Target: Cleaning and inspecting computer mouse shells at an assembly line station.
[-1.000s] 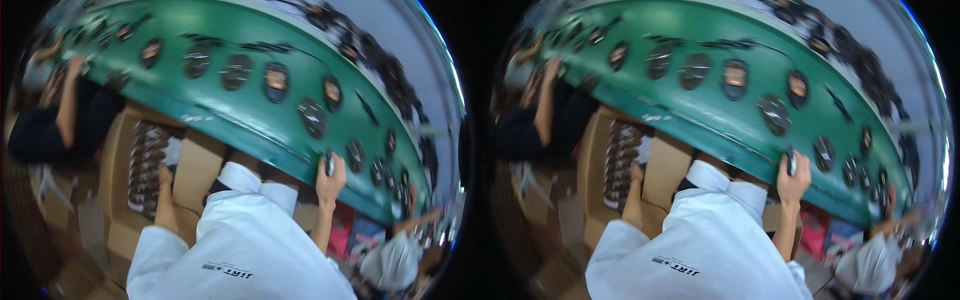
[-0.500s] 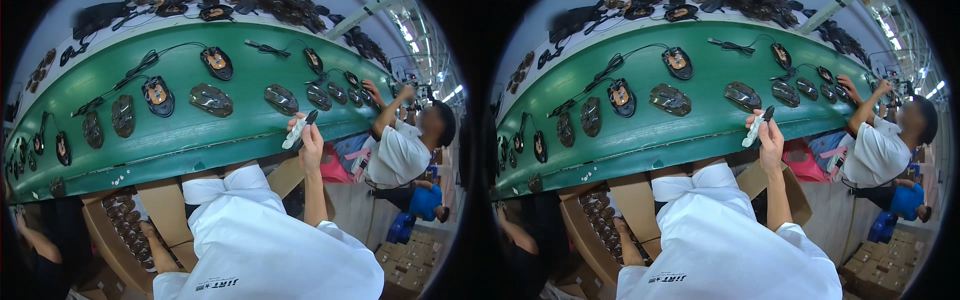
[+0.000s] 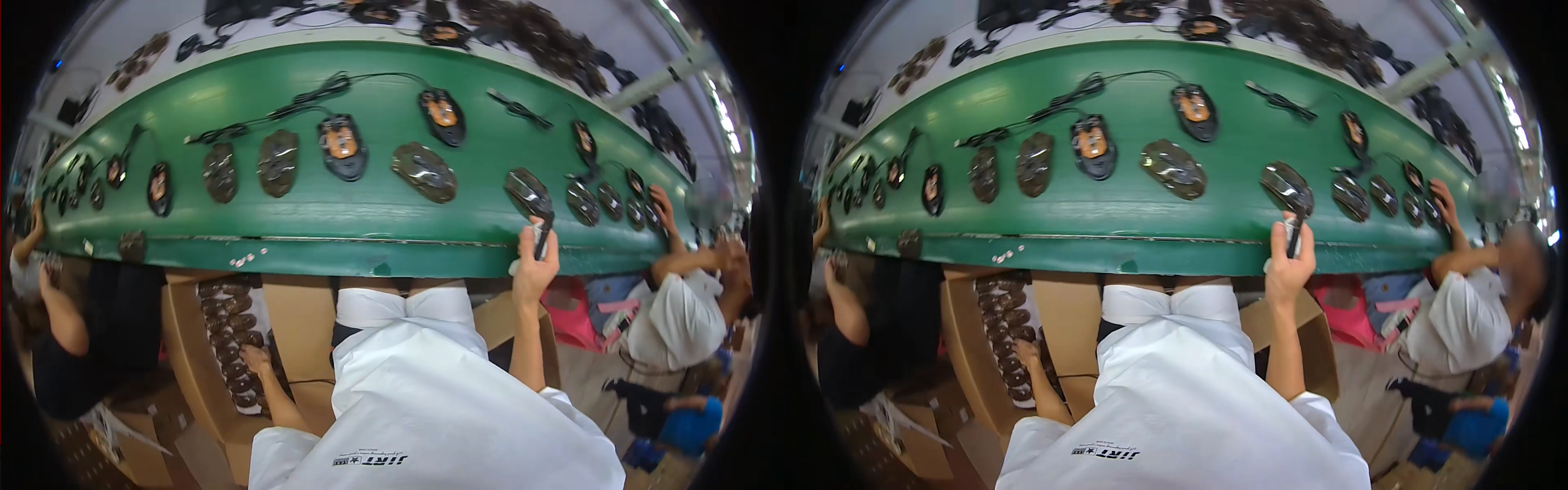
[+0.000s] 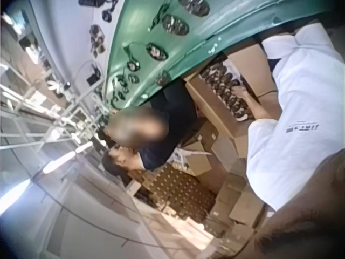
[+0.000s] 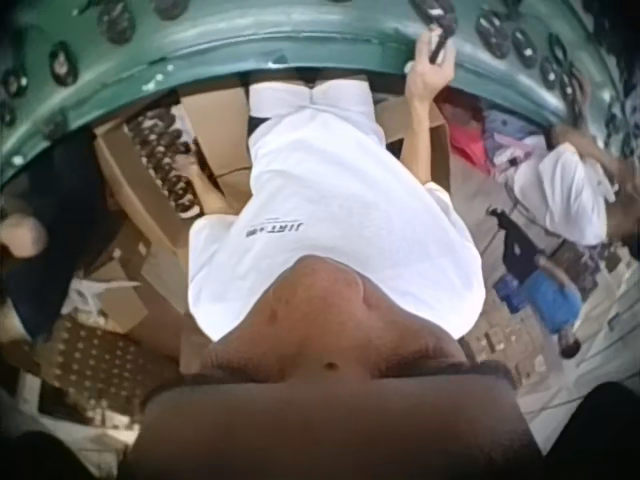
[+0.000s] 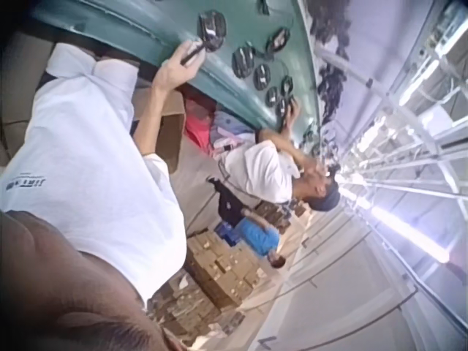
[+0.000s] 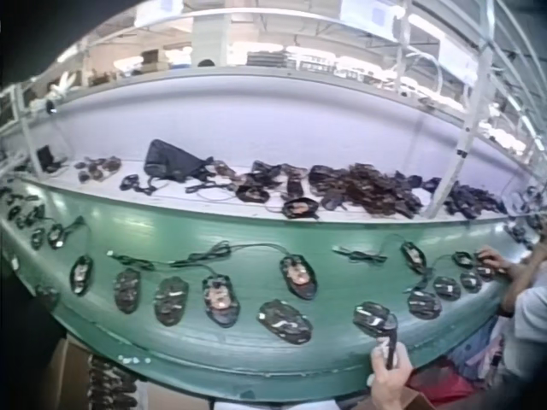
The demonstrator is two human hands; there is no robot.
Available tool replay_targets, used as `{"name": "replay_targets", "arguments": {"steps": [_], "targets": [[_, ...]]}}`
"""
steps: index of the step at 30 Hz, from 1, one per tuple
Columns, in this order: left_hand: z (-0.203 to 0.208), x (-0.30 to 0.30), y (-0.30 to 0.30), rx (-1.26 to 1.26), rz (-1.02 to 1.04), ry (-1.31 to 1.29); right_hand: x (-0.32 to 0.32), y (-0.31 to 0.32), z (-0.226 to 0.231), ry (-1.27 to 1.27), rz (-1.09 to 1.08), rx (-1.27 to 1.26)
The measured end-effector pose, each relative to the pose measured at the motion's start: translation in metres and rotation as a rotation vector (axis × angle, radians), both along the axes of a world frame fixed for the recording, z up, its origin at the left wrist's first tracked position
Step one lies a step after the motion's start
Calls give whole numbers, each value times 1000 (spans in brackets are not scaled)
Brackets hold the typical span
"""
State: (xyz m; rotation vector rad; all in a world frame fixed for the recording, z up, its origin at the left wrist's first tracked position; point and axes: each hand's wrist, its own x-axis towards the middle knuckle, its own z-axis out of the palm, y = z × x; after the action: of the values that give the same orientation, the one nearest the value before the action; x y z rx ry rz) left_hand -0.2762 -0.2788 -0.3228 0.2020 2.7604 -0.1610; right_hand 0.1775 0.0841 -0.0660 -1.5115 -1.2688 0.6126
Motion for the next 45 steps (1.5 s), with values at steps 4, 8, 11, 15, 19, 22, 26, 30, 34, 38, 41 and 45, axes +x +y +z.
{"name": "replay_targets", "arguments": {"steps": [4,8,11,15,19,22,26,30,34,38,41,45], "targets": [[3,-21,-61,289,29,125,-6,2,-2,-46,87,28],[104,-6,-8,1080,373,-52,1,5,-8,-138,142,45],[217,32,64,1326,442,-222,-6,4,12,-87,248,-78],[264,98,139,1712,71,-1084,-39,-8,56,107,538,-389],[273,164,220,1600,-206,-1581,-70,-25,55,480,960,-378],[276,176,252,1551,-245,-1628,-77,-44,56,537,833,-372],[275,210,270,1590,-172,-1552,-71,-53,50,289,740,-125],[279,221,274,1653,-210,-1405,-72,-59,53,42,748,142],[283,216,274,1756,-217,-1498,-77,-62,64,35,664,222],[276,221,267,1797,-539,-1313,-80,-62,62,413,501,-329],[282,225,256,1800,-390,-1524,-71,-50,65,326,544,-396],[285,223,247,1713,-110,-1885,-60,-30,72,190,704,-426]]}}
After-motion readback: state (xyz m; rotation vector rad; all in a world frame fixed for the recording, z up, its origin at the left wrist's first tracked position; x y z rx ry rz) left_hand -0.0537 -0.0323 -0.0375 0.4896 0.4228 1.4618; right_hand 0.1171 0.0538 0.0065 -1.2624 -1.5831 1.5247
